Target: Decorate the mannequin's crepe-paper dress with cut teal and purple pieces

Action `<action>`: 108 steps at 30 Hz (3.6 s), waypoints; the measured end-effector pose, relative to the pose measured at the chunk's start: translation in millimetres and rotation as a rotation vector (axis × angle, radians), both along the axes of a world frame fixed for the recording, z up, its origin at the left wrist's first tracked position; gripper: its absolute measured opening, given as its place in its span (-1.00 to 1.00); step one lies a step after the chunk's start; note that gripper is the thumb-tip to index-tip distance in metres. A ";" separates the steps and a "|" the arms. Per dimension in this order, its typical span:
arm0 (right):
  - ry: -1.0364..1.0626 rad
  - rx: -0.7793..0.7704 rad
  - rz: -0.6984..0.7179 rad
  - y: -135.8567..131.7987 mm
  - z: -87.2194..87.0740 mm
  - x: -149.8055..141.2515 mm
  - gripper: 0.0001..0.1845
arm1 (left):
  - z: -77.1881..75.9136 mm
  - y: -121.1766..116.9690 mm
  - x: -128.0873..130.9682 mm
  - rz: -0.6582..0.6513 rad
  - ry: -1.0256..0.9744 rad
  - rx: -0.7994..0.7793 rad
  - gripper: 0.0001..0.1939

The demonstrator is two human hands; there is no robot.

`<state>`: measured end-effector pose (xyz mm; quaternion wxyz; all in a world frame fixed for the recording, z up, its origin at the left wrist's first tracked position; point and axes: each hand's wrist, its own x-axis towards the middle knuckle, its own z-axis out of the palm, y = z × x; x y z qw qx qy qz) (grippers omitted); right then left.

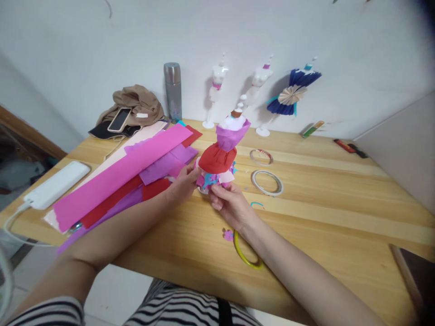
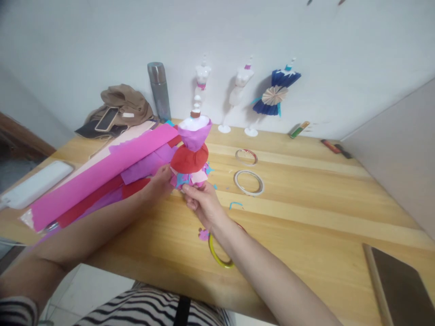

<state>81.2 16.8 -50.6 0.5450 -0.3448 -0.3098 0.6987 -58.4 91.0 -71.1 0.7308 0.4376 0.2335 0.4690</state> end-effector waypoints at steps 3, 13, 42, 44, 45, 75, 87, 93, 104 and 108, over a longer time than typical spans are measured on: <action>0.027 -0.012 -0.051 1.2 0.7 -4.5 -0.51 | 3.2 0.7 -4.3 -0.058 0.038 0.097 -0.60; 0.141 -0.038 -0.090 1.4 3.1 -3.1 -0.66 | 10.5 -9.9 -4.2 -0.047 0.110 0.143 -0.66; 0.046 0.005 -0.104 -2.1 10.1 -6.5 -0.62 | 7.9 -12.5 -1.6 0.028 0.132 0.150 -0.65; 0.033 0.009 -0.123 0.0 8.6 -7.7 -0.62 | 8.7 -13.6 -1.4 0.026 0.137 0.152 -0.66; 0.036 0.009 -0.127 0.8 7.8 -7.7 -0.63 | 9.1 -14.0 -1.3 0.020 0.141 0.145 -0.67; 0.078 -0.040 -0.090 0.7 5.1 -1.4 -0.75 | 15.3 -11.3 -2.3 -0.026 0.112 0.010 -0.45; 0.095 -0.038 -0.055 1.1 9.7 1.0 -0.73 | 16.3 -13.0 -1.6 0.004 0.114 -0.028 -0.43; 0.072 -0.009 -0.044 0.2 11.4 0.9 -0.76 | 6.2 -8.5 -5.1 -0.055 0.110 0.045 -0.52; 0.062 -0.021 -0.068 0.4 8.2 0.7 -0.73 | 21.1 -21.3 1.8 -0.012 0.158 -0.010 -0.49; 0.050 -0.030 -0.050 -2.7 13.6 2.1 -0.74 | 23.3 -22.2 3.5 -0.034 0.141 -0.052 -0.51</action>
